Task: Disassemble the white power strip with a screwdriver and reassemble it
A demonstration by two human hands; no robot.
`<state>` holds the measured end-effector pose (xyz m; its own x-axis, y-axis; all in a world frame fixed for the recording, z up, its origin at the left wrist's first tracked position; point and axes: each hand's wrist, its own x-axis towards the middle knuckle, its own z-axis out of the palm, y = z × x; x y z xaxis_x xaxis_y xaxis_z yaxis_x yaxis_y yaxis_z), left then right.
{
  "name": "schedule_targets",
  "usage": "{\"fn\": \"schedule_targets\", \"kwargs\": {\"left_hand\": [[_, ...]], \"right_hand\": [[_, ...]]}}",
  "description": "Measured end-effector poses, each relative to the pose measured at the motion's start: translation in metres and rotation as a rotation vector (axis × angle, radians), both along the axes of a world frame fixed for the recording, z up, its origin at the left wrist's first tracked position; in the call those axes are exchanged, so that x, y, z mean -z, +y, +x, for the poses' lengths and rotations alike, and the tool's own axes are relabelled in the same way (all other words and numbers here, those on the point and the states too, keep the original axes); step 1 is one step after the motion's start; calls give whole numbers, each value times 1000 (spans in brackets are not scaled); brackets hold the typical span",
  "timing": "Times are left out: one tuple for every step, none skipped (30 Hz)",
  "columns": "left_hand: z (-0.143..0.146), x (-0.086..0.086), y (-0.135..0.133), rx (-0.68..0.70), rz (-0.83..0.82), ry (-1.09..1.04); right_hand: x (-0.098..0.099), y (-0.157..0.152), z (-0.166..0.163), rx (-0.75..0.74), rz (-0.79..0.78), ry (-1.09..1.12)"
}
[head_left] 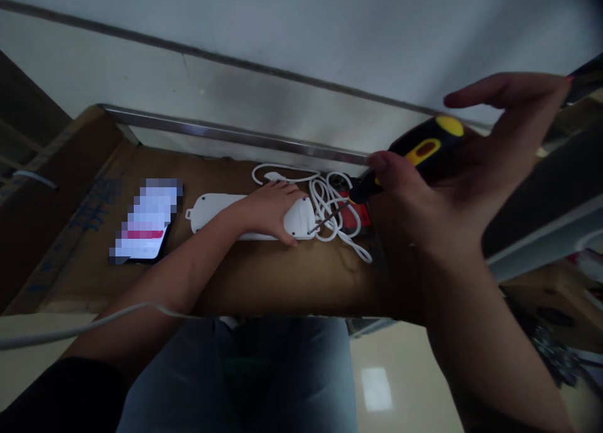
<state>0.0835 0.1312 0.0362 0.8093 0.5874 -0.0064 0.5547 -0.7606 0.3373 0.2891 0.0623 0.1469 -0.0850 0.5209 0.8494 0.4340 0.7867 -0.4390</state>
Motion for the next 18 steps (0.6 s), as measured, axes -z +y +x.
{"fn": "schedule_targets", "kwargs": {"left_hand": [[1, 0, 0, 0, -3, -2], [1, 1, 0, 2, -7, -3], [1, 1, 0, 4, -10, -5], [1, 1, 0, 6, -12, -6], [1, 2, 0, 8, -12, -9], [1, 2, 1, 12, -11, -12], [1, 2, 1, 16, -9, -17], [1, 3, 2, 21, -8, -23], [0, 3, 2, 27, -7, -27], [0, 3, 2, 34, -7, -30], [0, 3, 3, 40, -7, -33], [0, 3, 3, 42, -6, -35], [0, 3, 3, 43, -3, -38], [0, 2, 2, 44, 2, -42], [-1, 2, 1, 46, 7, -48], [-1, 1, 0, 47, 12, -53], [-1, 0, -1, 47, 15, -56], [-1, -1, -2, 47, 17, -57]], "right_hand": [[1, 2, 0, -9, 15, 25], [2, 3, 0, -6, 26, 29], [3, 4, 1, 7, 46, 13], [3, 5, 2, 18, 84, -5], [3, 6, 3, 27, 114, -17], [3, 6, 5, 29, 129, -25], [2, 6, 6, 20, 125, -34], [1, 6, 8, 1, 104, -41], [0, 5, 9, -32, 72, -46], [-1, 4, 10, -79, 33, -50], [-2, 3, 11, -134, -18, -48], [-3, 3, 12, -206, -70, -36], [-4, 2, 13, -291, -124, -12], [-4, 3, 14, -380, -183, 8], [-4, 3, 15, -463, -235, 24], [-4, 4, 17, -535, -280, 29], [-3, 6, 18, -596, -313, 27], [-2, 7, 19, -646, -332, 17]]}}
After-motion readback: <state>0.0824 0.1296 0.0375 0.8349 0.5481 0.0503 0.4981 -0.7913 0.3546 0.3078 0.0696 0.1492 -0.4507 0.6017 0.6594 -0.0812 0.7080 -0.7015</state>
